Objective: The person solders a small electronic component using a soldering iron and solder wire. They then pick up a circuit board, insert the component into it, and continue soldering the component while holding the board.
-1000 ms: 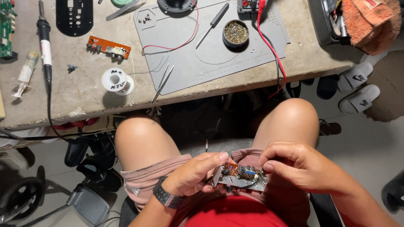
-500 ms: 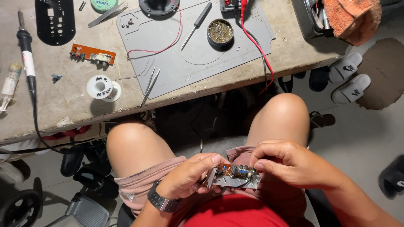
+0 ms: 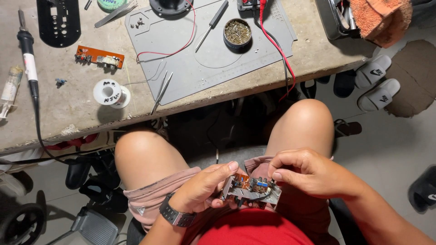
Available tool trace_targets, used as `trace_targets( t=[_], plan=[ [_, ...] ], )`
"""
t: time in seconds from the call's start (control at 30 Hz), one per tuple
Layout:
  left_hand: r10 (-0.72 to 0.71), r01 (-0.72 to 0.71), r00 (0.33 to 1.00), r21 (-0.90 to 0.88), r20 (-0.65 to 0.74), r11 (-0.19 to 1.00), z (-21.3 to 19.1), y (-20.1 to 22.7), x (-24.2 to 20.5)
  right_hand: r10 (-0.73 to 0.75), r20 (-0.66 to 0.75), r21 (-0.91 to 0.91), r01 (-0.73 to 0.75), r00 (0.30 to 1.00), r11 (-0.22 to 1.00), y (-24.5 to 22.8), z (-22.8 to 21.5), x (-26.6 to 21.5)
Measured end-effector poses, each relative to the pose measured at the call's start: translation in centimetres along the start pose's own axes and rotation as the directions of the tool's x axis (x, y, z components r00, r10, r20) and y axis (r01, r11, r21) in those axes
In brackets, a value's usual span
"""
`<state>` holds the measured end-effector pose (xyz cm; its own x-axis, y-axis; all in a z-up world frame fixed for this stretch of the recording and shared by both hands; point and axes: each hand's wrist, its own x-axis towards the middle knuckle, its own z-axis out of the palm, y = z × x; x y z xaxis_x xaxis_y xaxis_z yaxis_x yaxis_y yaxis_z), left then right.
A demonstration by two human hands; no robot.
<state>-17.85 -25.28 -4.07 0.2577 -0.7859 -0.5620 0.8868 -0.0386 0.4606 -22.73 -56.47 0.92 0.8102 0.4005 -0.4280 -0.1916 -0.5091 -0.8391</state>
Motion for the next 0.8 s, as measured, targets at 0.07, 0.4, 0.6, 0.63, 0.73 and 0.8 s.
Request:
trace_targets(
  t=[0.07, 0.4, 0.6, 0.63, 0.73, 0.8],
  plan=[
    [-0.003, 0.003, 1.0, -0.013, 0.003, 1.0, 0.1, 0.1, -0.1, 0.023, -0.001, 0.022, -0.023, 1.0, 1.0, 0.3, 0.2, 0.1],
    [-0.051, 0.05, 0.998, -0.033, -0.025, 0.998, -0.2, -0.2, 0.1, -0.032, -0.002, 0.027, 0.032, 1.0, 0.999, 0.3, 0.5, 0.3],
    [-0.065, 0.066, 0.997, -0.044, 0.029, 0.997, -0.5, -0.2, 0.3, -0.022, 0.013, 0.059, 0.021, 1.0, 0.998, 0.6, 0.7, 0.2],
    [-0.065, 0.066, 0.997, -0.045, 0.029, 0.997, -0.4, -0.1, 0.2, -0.022, 0.014, 0.059, 0.021, 1.0, 0.998, 0.8, 0.8, 0.2],
    [-0.03, 0.033, 0.997, -0.035, 0.071, 0.999, -0.1, 0.2, 0.0, 0.032, 0.041, 0.14, -0.037, 0.999, 0.989, 1.4, 0.8, 0.1],
    [-0.049, 0.049, 0.998, -0.006, 0.04, 0.999, 0.1, 0.4, -0.1, 0.043, 0.046, 0.131, -0.048, 0.998, 0.99, 1.9, 0.8, 0.1]
  ],
)
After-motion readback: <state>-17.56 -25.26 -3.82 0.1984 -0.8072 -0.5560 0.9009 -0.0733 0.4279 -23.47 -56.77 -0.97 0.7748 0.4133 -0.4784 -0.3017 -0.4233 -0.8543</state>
